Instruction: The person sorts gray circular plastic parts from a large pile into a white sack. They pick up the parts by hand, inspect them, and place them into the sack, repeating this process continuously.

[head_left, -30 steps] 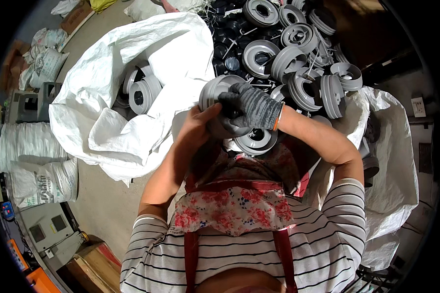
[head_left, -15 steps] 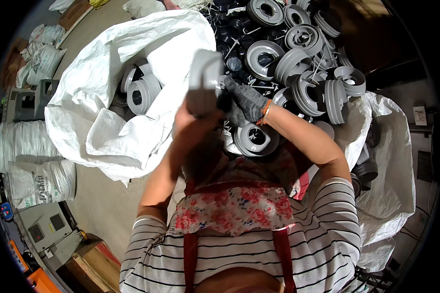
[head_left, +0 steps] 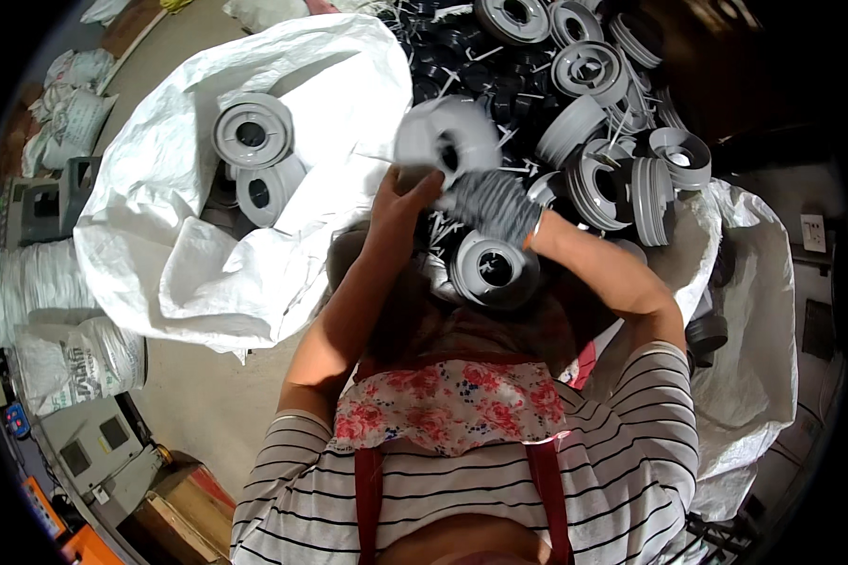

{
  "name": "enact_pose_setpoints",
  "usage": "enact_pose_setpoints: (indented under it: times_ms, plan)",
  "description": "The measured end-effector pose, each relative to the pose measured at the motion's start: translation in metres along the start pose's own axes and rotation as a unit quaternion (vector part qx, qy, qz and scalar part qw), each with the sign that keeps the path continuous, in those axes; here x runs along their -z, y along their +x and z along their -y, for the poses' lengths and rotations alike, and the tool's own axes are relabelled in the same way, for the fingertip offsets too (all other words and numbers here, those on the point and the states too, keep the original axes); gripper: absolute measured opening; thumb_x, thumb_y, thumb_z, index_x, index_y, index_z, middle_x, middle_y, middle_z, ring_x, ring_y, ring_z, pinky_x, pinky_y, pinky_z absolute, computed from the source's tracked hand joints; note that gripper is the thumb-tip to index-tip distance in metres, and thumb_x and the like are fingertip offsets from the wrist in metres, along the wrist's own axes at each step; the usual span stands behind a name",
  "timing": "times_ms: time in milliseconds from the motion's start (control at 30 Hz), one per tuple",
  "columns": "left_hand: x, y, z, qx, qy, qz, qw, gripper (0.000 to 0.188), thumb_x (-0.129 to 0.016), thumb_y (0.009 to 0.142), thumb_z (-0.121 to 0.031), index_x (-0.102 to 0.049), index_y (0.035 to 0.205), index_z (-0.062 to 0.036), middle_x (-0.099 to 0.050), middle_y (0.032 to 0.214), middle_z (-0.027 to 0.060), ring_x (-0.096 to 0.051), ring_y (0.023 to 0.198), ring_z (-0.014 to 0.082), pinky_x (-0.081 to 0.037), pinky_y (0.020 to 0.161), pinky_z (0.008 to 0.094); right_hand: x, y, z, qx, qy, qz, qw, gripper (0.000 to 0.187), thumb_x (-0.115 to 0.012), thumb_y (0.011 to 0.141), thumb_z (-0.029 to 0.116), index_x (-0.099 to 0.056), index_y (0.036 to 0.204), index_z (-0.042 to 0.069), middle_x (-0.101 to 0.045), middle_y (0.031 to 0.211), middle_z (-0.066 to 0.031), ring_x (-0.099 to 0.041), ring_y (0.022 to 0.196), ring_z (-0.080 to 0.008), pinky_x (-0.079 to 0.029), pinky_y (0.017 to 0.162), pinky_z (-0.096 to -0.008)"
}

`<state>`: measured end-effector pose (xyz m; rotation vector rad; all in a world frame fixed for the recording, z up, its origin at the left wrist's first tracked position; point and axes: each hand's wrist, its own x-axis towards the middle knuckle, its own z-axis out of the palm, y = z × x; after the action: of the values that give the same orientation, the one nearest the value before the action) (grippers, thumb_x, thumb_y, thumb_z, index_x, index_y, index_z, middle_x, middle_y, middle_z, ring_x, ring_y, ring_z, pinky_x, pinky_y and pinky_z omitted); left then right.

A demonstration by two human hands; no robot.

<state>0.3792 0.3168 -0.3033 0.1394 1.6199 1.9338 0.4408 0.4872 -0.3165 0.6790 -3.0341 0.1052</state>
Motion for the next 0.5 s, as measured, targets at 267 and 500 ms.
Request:
enact_pose_setpoints:
  times_ms: [267, 500]
  plan:
    - [-0.002, 0.006, 0.007, 0.092, -0.055, -0.029, 0.994, 0.032, -0.073, 0.074, -0.018, -0.063, 0.096, 0.0021, -0.063, 0.08, 0.0074, -0.062, 0.069, 0.0157, -0.051, 0.061, 0.0287, -0.017, 0.036, -0.112, -0.383, 0.17, -0.054, 0.906, 0.041, -0.059, 0.084, 0.04, -0.062, 0.101, 0.004, -0.062, 0.104, -0.0204, -0.06, 0.095, -0.0365, -0.049, 0.079, -0.0424]
    - [0.003, 0.005, 0.009, 0.049, 0.032, -0.076, 0.995, 0.039, -0.077, 0.071, -0.027, -0.062, 0.095, 0.0006, -0.062, 0.082, 0.0052, -0.058, 0.071, 0.0125, -0.047, 0.062, 0.0283, -0.105, 0.075, -0.093, -0.236, 0.126, 0.167, 0.949, 0.041, -0.053, 0.081, 0.029, -0.06, 0.108, 0.0, -0.06, 0.11, -0.0245, -0.058, 0.104, -0.0364, -0.046, 0.09, -0.0422]
